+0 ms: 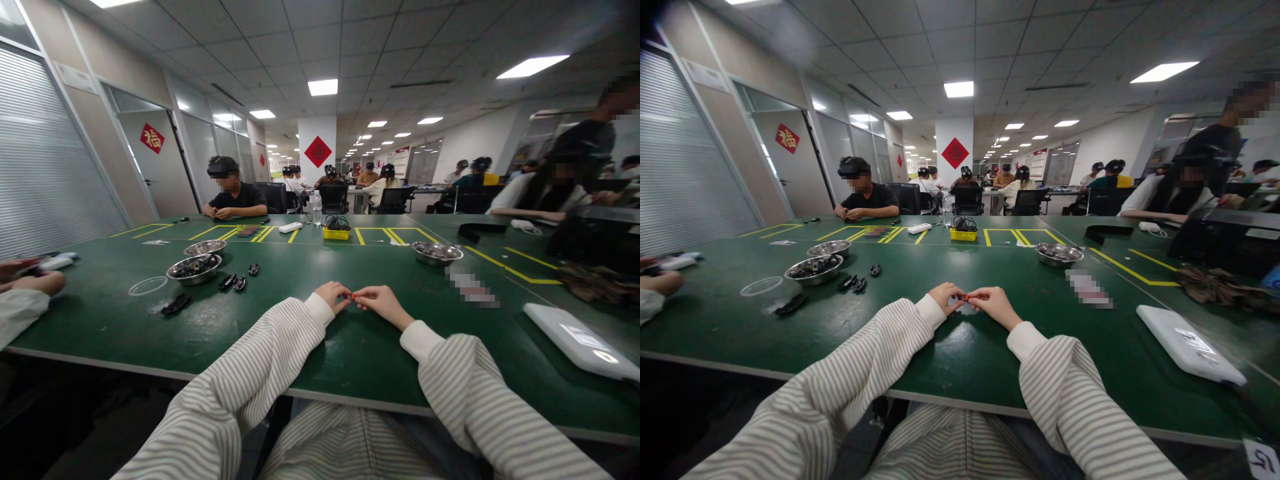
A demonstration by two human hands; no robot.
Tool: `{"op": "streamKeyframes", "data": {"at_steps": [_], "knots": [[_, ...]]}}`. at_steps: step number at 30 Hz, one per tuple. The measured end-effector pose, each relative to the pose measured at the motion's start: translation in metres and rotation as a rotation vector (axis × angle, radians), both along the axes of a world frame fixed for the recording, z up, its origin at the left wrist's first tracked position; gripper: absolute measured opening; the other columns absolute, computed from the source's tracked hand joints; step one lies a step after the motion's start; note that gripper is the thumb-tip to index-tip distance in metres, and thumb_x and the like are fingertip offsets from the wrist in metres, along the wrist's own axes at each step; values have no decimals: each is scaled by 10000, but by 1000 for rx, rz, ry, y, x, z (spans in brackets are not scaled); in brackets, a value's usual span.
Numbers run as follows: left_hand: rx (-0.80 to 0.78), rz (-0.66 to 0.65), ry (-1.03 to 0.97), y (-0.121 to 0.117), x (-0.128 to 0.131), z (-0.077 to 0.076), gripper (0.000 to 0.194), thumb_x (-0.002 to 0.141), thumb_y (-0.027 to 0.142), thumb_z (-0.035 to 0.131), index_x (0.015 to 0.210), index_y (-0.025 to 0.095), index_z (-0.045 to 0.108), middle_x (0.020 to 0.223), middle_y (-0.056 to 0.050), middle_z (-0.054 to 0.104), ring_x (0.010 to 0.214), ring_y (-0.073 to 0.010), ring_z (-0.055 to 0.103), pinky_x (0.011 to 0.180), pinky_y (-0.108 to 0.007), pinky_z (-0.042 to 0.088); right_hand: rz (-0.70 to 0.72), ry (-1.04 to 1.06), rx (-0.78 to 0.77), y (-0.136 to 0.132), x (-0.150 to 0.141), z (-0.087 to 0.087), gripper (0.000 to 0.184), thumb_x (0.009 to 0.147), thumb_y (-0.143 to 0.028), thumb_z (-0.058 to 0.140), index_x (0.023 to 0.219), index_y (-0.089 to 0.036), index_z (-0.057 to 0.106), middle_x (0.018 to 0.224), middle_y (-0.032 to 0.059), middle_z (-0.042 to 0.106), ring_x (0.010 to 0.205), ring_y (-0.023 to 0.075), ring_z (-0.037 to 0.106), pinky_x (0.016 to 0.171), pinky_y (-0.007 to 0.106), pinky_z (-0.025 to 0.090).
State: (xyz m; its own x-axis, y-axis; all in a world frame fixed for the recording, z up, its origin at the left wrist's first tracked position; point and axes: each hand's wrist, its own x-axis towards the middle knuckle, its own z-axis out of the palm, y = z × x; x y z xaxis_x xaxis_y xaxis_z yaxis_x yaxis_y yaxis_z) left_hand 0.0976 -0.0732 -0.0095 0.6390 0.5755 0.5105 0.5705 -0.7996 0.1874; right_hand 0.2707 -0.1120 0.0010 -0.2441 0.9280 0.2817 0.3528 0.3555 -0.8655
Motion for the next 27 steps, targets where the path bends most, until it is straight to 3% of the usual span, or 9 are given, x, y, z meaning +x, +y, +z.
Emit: {"op": "streamKeyframes", "data": {"at_steps": [7,11,14,23,27], "knots": [[-84,-16,25,-1,2,0,191,706,246,506,873,168,558,778,-9,543,692,-91,495,678,-205,407,-73,-101,115,-1,-1,0,237,610,-319,581,719,-113,626,615,50,627,523,128,569,506,226,451],[-124,-33,90,-4,1,2,287,707,238,498,992,204,509,826,6,554,676,-84,511,660,-198,414,-72,-189,146,2,2,-3,215,636,-314,554,694,-127,642,586,41,625,513,125,562,513,221,442],[-104,-40,153,-6,0,4,256,740,280,457,980,230,533,831,0,560,704,-98,523,650,-200,411,-46,-249,136,4,4,-5,205,643,-288,545,713,-129,655,574,35,626,505,118,558,517,210,433],[-80,22,217,-2,0,2,206,749,262,445,907,253,577,847,0,555,772,-114,516,680,-207,405,-44,-363,162,5,5,-5,202,669,-256,503,730,-153,666,590,20,635,541,113,553,529,196,405],[-26,121,272,5,-3,2,204,755,258,425,889,257,579,898,-10,553,840,-144,498,687,-228,404,-33,-343,136,4,4,-4,237,683,-283,491,760,-133,659,564,28,624,523,114,551,520,198,405]]}}
